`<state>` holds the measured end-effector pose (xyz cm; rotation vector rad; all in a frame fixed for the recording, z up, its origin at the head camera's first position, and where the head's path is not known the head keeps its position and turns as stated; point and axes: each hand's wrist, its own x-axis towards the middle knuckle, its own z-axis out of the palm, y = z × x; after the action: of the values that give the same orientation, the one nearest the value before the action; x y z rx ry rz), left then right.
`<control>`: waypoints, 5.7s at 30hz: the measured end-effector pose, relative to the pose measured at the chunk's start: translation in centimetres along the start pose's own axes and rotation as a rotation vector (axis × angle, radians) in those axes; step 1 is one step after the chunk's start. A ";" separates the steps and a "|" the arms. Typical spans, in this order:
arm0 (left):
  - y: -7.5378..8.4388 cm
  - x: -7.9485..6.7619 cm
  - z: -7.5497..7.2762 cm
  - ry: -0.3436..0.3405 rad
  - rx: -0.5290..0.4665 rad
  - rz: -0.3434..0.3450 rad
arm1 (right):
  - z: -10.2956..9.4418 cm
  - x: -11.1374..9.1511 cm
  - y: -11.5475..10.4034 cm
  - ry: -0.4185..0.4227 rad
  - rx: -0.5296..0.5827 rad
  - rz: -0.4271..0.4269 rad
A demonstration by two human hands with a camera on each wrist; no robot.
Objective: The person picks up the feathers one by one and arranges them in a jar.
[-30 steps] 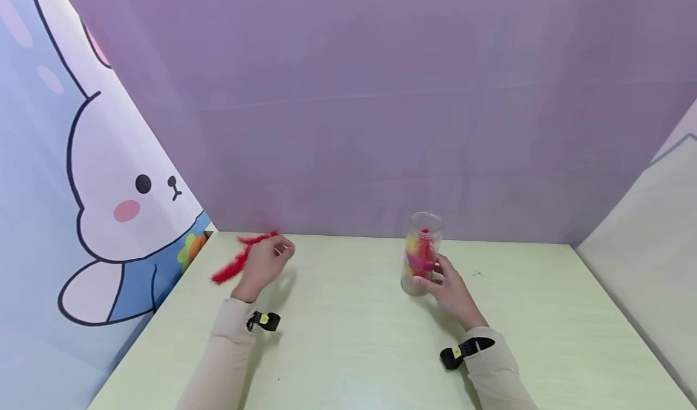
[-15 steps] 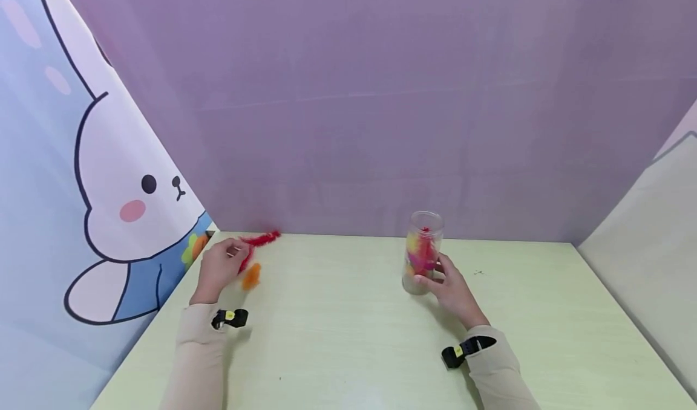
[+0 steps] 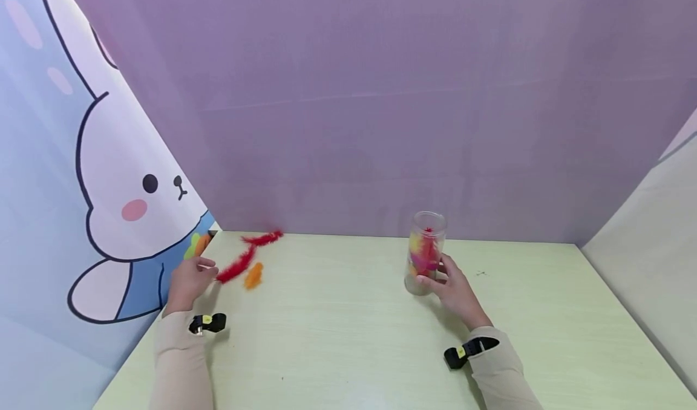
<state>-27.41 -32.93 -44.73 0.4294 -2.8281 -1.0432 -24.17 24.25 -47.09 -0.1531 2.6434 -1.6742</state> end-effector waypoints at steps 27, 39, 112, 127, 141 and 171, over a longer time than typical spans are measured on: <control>-1.4 0.4 1.3 -0.151 0.039 -0.184 | 0.3 0.9 1.4 -0.004 0.019 0.001; -0.2 0.3 0.7 0.001 0.034 -0.078 | 0.2 0.6 0.8 -0.004 0.008 0.013; 19.0 -7.6 6.5 0.054 -0.344 0.767 | 0.0 1.1 1.0 -0.002 0.022 0.007; 21.9 -8.6 8.1 -0.001 -0.400 0.856 | -0.4 1.1 1.2 0.003 0.012 0.033; 25.2 -9.1 8.0 -0.013 -0.429 0.878 | -0.1 1.3 0.9 0.004 -0.012 0.057; 30.0 -9.2 10.3 -0.065 -0.309 0.936 | -0.2 1.3 0.5 0.003 -0.016 0.030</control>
<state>-27.36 -2.03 -33.05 -0.8741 -2.3372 -1.1864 -25.48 24.54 -47.44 -0.1101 2.6487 -1.6457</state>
